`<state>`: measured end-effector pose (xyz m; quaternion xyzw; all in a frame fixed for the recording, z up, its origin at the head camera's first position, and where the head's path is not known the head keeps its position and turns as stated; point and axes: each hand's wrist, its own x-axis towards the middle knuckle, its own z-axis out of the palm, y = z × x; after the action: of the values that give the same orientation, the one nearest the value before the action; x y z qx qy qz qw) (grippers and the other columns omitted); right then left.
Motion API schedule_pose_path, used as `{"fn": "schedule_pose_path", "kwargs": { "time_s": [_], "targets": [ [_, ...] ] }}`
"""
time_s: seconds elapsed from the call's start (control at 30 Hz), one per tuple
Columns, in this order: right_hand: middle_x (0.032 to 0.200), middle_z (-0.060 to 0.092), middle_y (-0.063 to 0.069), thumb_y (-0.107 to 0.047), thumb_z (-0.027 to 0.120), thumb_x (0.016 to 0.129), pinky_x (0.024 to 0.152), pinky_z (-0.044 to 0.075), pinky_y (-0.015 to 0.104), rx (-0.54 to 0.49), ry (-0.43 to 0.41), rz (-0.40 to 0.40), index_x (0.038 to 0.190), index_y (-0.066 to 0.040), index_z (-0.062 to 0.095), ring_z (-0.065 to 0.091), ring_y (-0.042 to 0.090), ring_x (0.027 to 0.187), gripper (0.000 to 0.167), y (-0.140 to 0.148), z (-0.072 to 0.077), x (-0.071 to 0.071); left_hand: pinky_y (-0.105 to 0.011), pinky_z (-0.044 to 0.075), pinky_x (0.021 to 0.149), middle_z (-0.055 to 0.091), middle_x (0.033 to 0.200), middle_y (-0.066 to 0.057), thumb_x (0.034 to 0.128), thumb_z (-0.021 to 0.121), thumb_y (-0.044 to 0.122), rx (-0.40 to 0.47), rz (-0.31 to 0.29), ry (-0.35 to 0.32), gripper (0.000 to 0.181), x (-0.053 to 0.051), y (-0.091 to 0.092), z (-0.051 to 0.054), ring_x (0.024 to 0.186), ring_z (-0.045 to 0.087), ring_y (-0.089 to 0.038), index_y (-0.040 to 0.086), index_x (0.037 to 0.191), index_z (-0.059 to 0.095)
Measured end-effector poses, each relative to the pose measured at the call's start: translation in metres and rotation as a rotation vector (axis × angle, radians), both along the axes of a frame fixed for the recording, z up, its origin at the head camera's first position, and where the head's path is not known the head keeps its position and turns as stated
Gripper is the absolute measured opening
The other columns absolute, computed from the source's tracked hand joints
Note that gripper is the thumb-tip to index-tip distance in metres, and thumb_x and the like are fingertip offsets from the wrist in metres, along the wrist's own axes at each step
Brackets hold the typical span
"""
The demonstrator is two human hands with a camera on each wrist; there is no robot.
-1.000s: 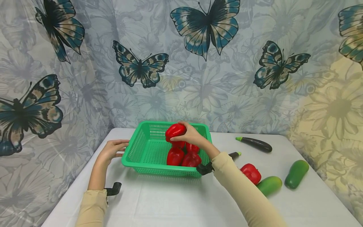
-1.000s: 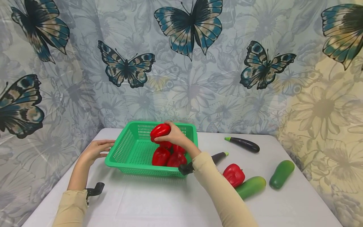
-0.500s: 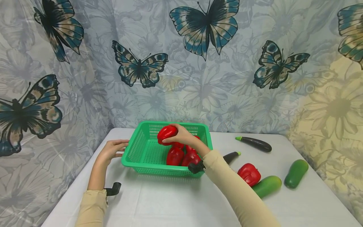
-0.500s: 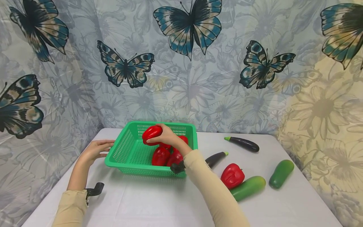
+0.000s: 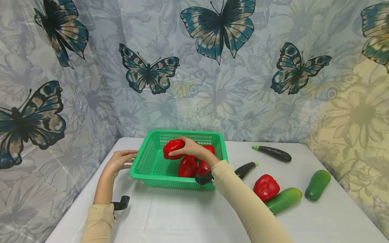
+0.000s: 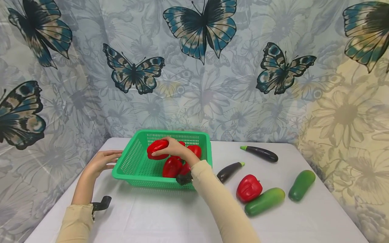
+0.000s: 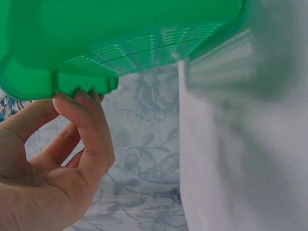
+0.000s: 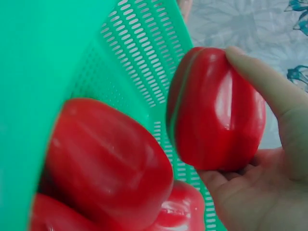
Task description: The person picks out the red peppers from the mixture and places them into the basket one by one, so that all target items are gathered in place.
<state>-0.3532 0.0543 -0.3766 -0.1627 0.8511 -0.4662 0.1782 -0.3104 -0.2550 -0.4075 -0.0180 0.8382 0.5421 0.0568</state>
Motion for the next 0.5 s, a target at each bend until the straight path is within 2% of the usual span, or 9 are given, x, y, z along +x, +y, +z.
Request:
{"fn": "schedule_pose_path", "kwargs": {
  "time_s": [0.27, 0.5],
  "targets": [
    [0.134, 0.055, 0.002, -0.042, 0.079, 0.079, 0.093, 0.054, 0.038, -0.025, -0.024, -0.002, 0.147, -0.021, 0.039, 0.053, 0.023, 0.119, 0.081, -0.0011, -0.0039, -0.0011, -0.03, 0.06, 0.085, 0.05, 0.141, -0.025, 0.1002, 0.055, 0.031, -0.028, -0.001, -0.012, 0.053, 0.0008, 0.0, -0.0004, 0.091, 0.062, -0.005, -0.002, 0.141, 0.049],
    [0.142, 0.047, 0.004, -0.04, 0.08, 0.078, 0.093, 0.053, 0.042, 0.039, -0.028, 0.028, 0.15, -0.025, 0.035, 0.046, 0.026, 0.126, 0.086, -0.0039, -0.0079, -0.0018, -0.03, 0.059, 0.085, 0.049, 0.142, -0.024, 0.0999, 0.055, 0.034, -0.035, -0.011, -0.013, 0.054, 0.0009, -0.0005, -0.0013, 0.091, 0.062, -0.005, -0.001, 0.141, 0.049]
  ]
}}
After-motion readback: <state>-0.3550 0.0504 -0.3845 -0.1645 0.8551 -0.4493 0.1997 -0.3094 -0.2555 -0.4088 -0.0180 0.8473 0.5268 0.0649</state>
